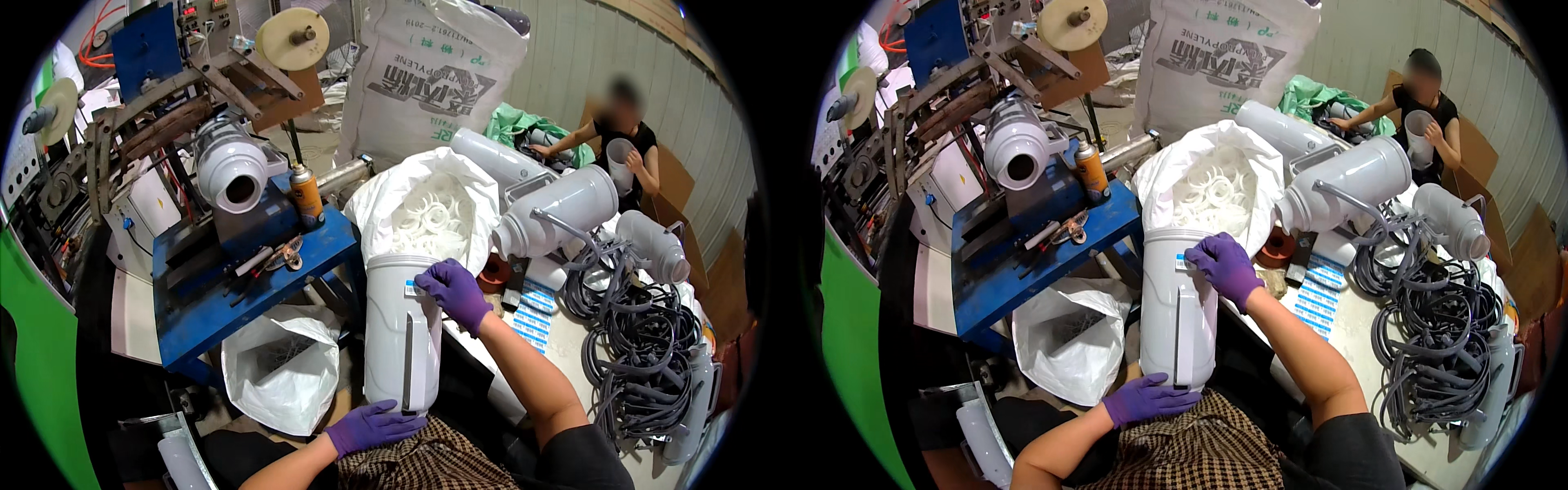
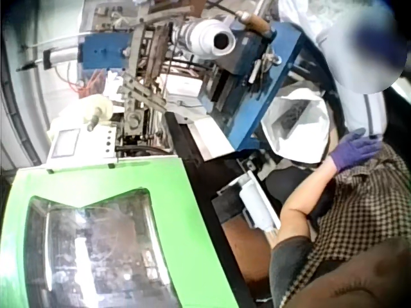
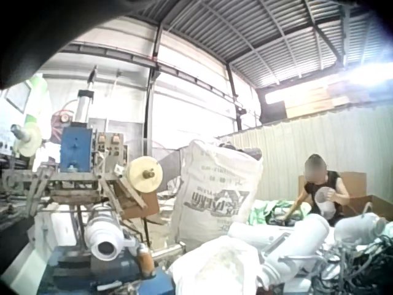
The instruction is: The person assembles white electric kettles by inserting a grey handle into the kettle body, then placing the completed unit into a cardboard box. The person repeats this process for multiple kettles.
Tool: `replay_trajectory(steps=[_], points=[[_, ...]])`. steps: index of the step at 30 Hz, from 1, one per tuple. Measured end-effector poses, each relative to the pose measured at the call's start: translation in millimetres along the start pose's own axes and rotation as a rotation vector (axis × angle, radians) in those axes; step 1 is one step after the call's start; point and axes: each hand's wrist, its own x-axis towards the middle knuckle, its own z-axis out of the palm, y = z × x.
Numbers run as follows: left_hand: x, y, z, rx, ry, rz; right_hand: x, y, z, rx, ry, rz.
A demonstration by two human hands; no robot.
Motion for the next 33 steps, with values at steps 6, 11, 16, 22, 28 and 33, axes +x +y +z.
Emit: replay_trajectory(steps=[6,11,16,22,28,33], points=[[3,-10,-28,-0.172,-0.109,-0.076,19,16,13,-0.374,0.127,-0.147],[5,-10,-65,-0.175,0.256,-0.379,50,25,-21,0.359,-0.177,0.318],[-17,11,-135,-1.151,0.352,-1.031,18,-8,-32,0.83,0.238,0.334],[-45,60,-191,-0.703,0.956,-1.651,33,-142,34,0.339,-0.182,-0.427],[-38,80,-207,-0.665,1.506,-1.678,162,-178,134,-0.405,-0.119,-0.458],[-61,73,-226,-0.399,1.473,-1.669,103,-148,145,-0.089,0.402,-0.785]])
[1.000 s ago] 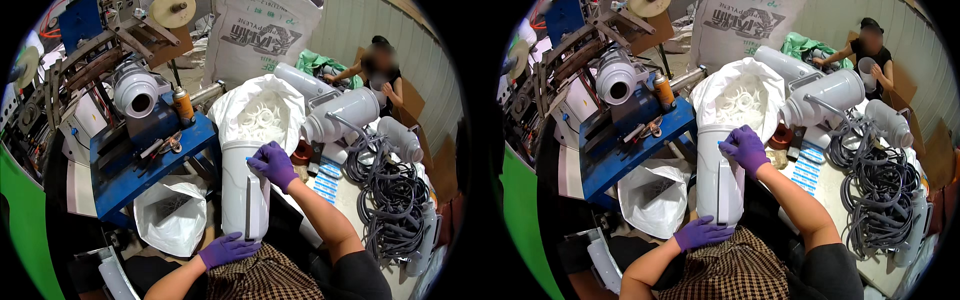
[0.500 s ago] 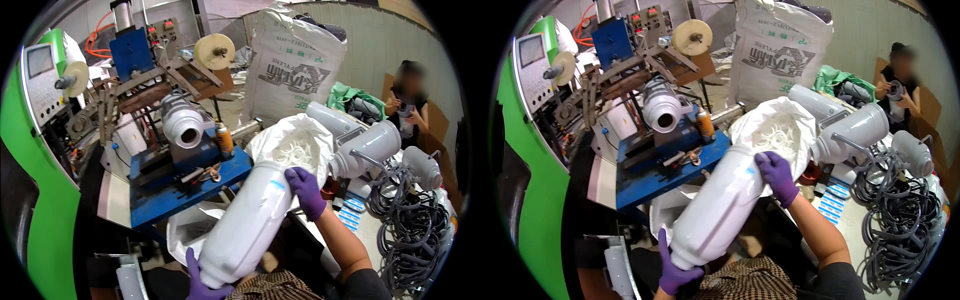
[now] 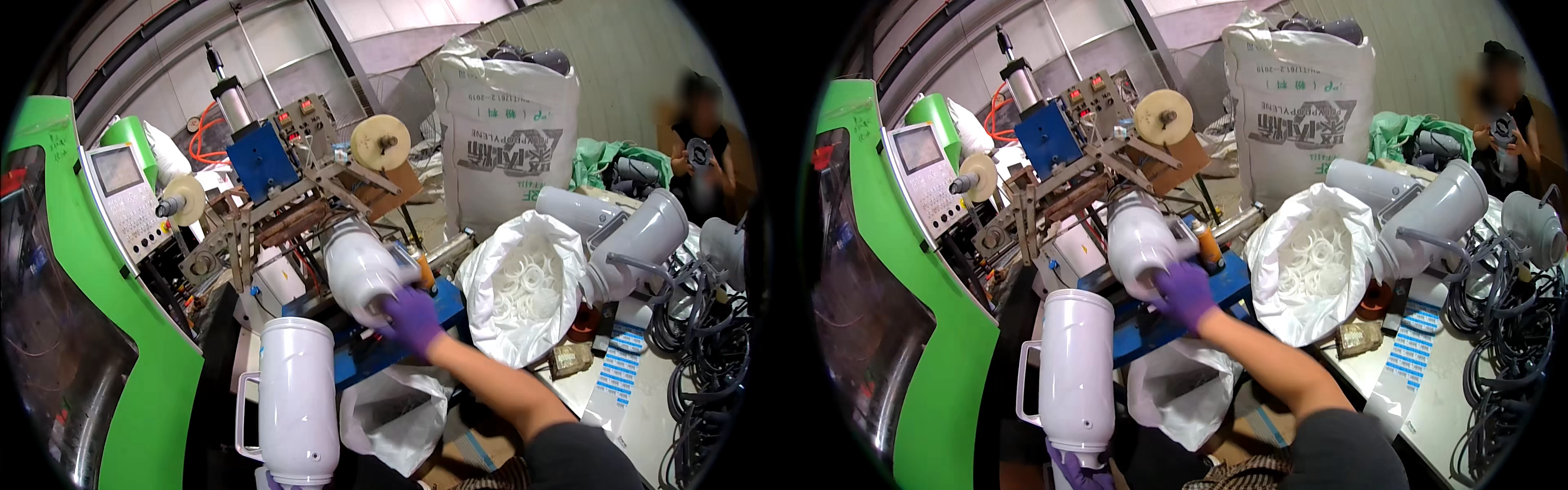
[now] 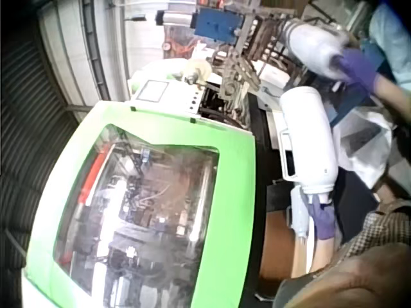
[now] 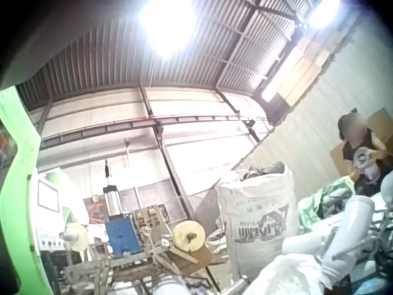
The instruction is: The person assembles white electric kettles by inserting a grey handle into the kettle body, then placing the completed unit into a cardboard box. The person repeats this process for multiple kettles.
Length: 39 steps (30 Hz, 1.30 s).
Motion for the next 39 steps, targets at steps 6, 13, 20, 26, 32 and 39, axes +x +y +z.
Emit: replay_trajectory(steps=[6,13,20,26,32,39], points=[[74,12,48,-0.168,-0.267,-0.003,-157,-63,-244,0.292,0.04,0.371],[134,2,213,0.994,-0.491,0.997,-233,-53,-331,0.42,-0.051,0.915],[213,-31,364,1.53,-0.615,1.047,-233,-51,-289,0.606,-0.36,0.351],[261,-48,374,1.725,-0.744,1.137,-222,-59,-265,0.568,-0.306,0.248],[118,17,342,0.53,-1.599,0.766,-210,-43,-259,0.64,-0.253,0.196],[6,46,253,0.067,-2.016,0.339,-177,-43,-254,1.093,-0.44,0.348]])
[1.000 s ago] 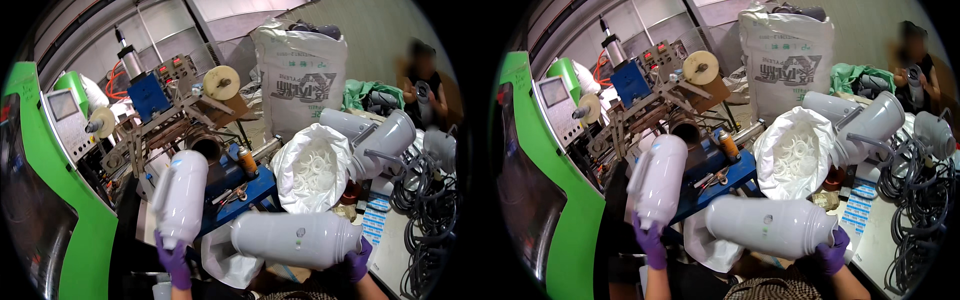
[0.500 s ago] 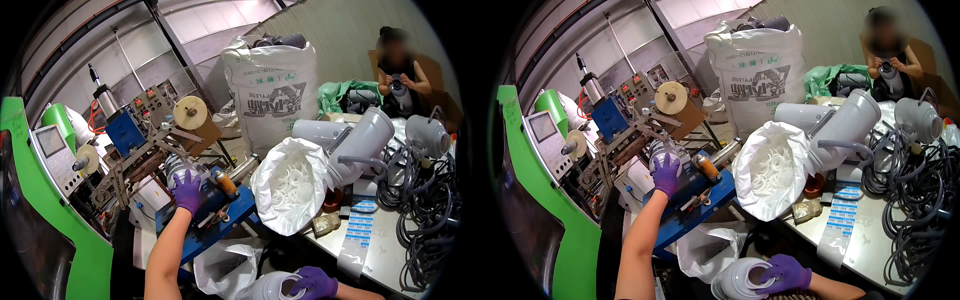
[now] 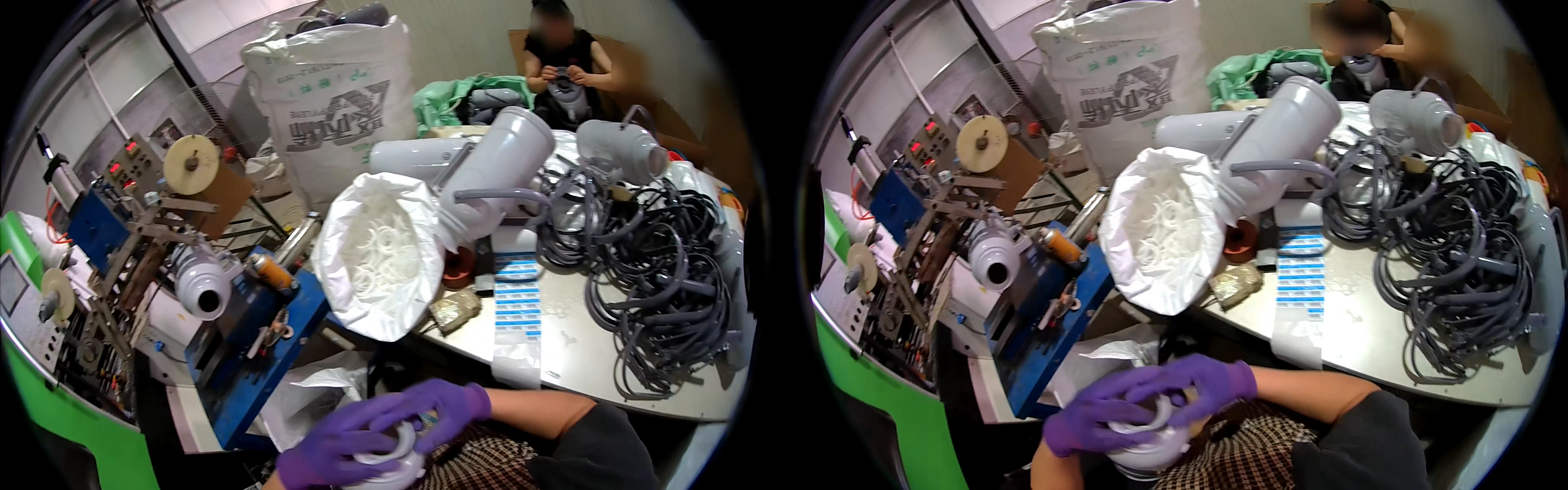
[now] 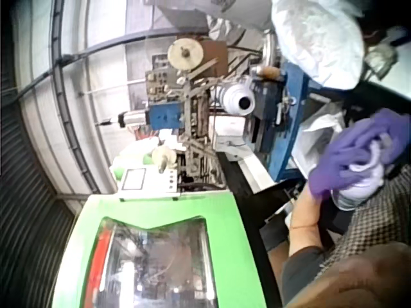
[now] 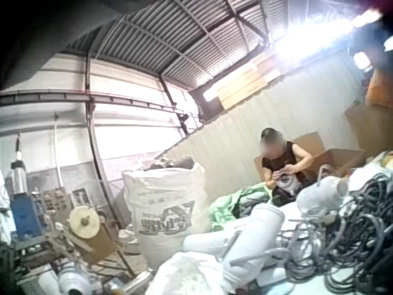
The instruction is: The person assembles white electric kettles by inserting a grey handle into the kettle body, then placing the completed unit into a cardboard box. The person repeats this process for multiple kettles.
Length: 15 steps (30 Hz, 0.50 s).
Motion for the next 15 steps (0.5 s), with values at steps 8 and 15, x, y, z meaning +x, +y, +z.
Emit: replay_trajectory(steps=[8,15], points=[[-76,-44,-100,0.277,0.867,-0.377,2,125,-133,-1.305,0.271,0.776],[-93,-142,-52,-0.088,0.761,-0.637,-31,100,-138,-1.158,0.375,0.509]])
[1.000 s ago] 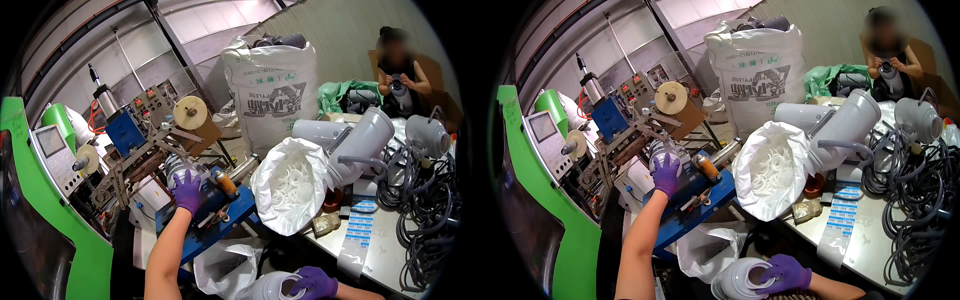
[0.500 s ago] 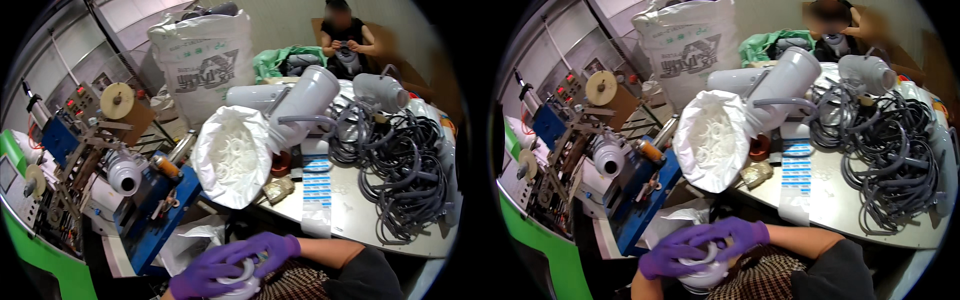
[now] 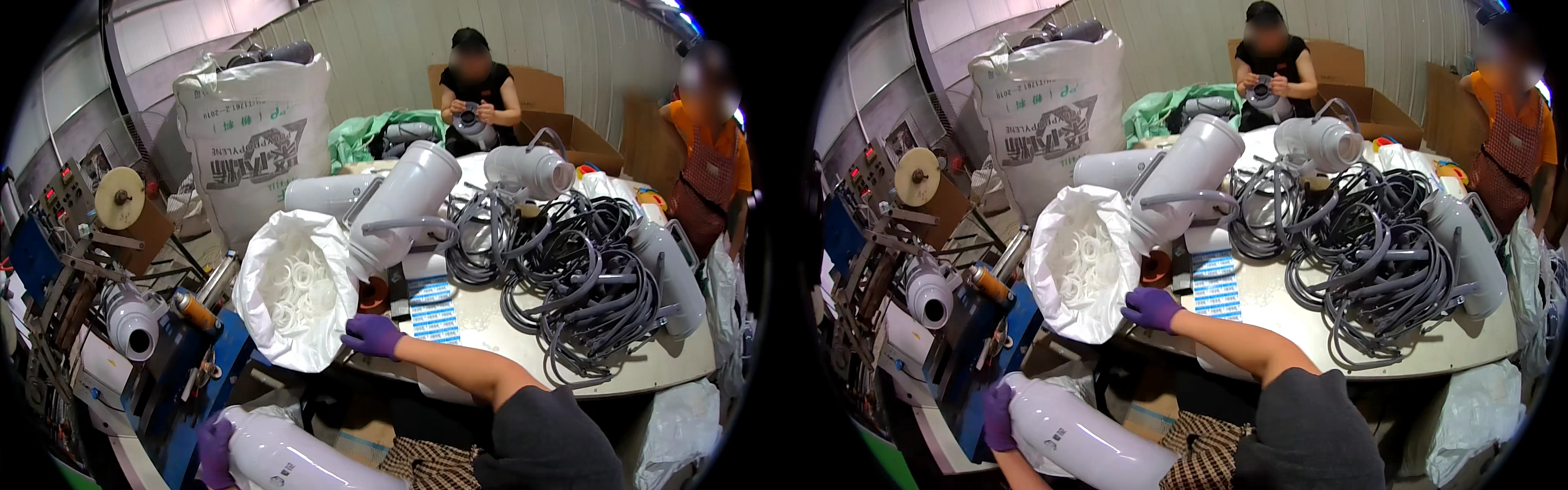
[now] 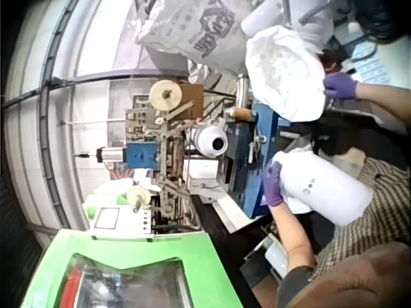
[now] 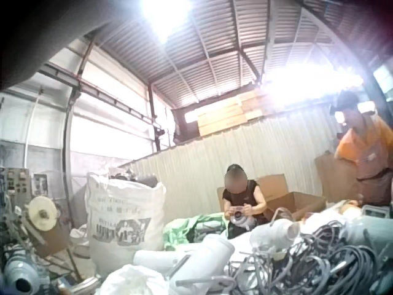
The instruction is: The person assembles white electric kettles by inserting a grey handle into the kettle body, then placing the completed unit into a cardboard box. The person repeats this process for multiple kettles.
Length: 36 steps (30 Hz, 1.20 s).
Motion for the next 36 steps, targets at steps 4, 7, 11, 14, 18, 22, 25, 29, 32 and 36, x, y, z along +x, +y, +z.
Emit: replay_trajectory(steps=[4,7,11,14,18,22,25,29,32,36], points=[[-4,-138,13,-0.576,0.01,-0.001,-46,14,-91,-0.088,0.238,-0.291],[-23,-103,25,-0.772,-0.02,-0.136,-60,47,-194,-0.878,0.131,-0.055],[3,-141,41,-0.702,-0.082,-0.058,-68,123,-268,-1.352,-0.046,0.061],[16,-138,65,-0.686,-0.112,-0.048,-88,181,-302,-1.322,-0.115,-0.085],[-2,-125,46,-0.739,-0.023,-0.11,-72,162,-314,-1.332,-0.281,-0.058],[-4,-162,44,-0.748,0.033,-0.108,-120,159,-347,-1.332,-0.02,-0.215],[-13,-170,37,-0.774,0.052,-0.098,-124,139,-381,-1.169,0.281,-0.248],[-19,-160,33,-0.915,-0.004,-0.146,-118,143,-466,-0.066,0.783,0.473],[-21,-151,33,-0.977,0.006,-0.114,-111,133,-437,0.098,0.695,0.365],[-23,-128,32,-1.043,0.022,-0.126,-67,-15,-270,1.195,0.563,0.439]])
